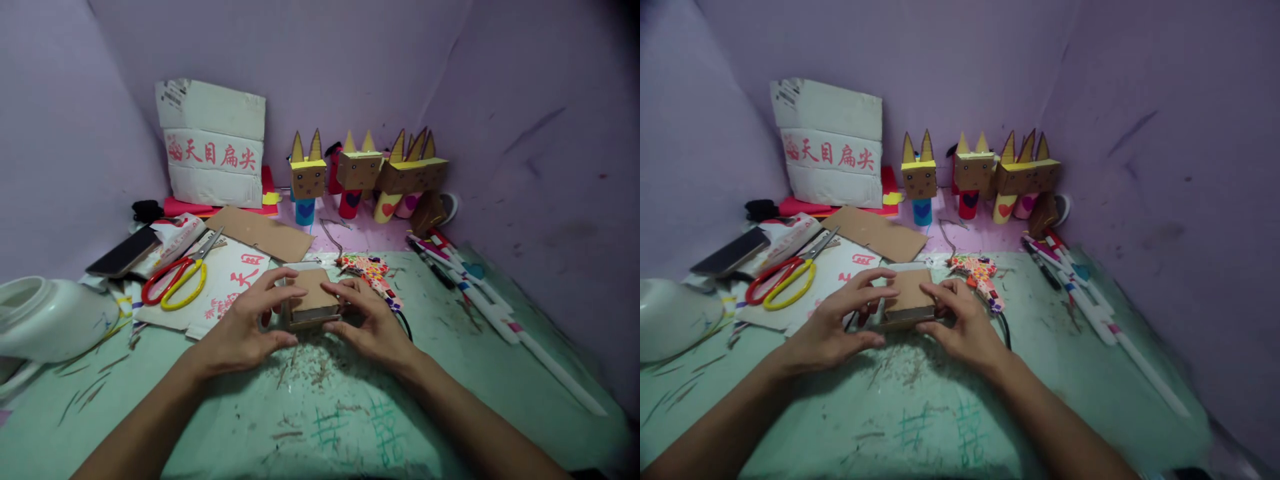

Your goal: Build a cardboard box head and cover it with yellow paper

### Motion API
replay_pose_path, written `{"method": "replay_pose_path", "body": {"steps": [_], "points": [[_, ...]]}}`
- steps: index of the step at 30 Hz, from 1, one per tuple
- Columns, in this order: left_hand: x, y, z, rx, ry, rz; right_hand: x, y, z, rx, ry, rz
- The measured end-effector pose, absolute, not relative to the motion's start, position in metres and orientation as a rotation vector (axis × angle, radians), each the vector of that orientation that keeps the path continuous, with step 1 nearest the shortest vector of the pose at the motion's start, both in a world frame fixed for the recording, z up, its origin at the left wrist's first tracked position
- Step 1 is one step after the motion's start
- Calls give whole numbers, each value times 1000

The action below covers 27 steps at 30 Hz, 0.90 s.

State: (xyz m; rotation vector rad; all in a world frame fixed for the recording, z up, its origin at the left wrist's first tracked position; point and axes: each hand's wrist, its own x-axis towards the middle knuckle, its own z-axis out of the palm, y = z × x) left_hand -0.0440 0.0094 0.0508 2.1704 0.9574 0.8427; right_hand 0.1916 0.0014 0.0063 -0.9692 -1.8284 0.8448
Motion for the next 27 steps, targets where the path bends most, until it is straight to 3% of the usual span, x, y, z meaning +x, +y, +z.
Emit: {"method": "replay_pose_path", "body": {"steps": [27], "points": [[-35, 3, 39, 2287, 937, 926, 188, 1, 2, -924, -1819, 711]]}}
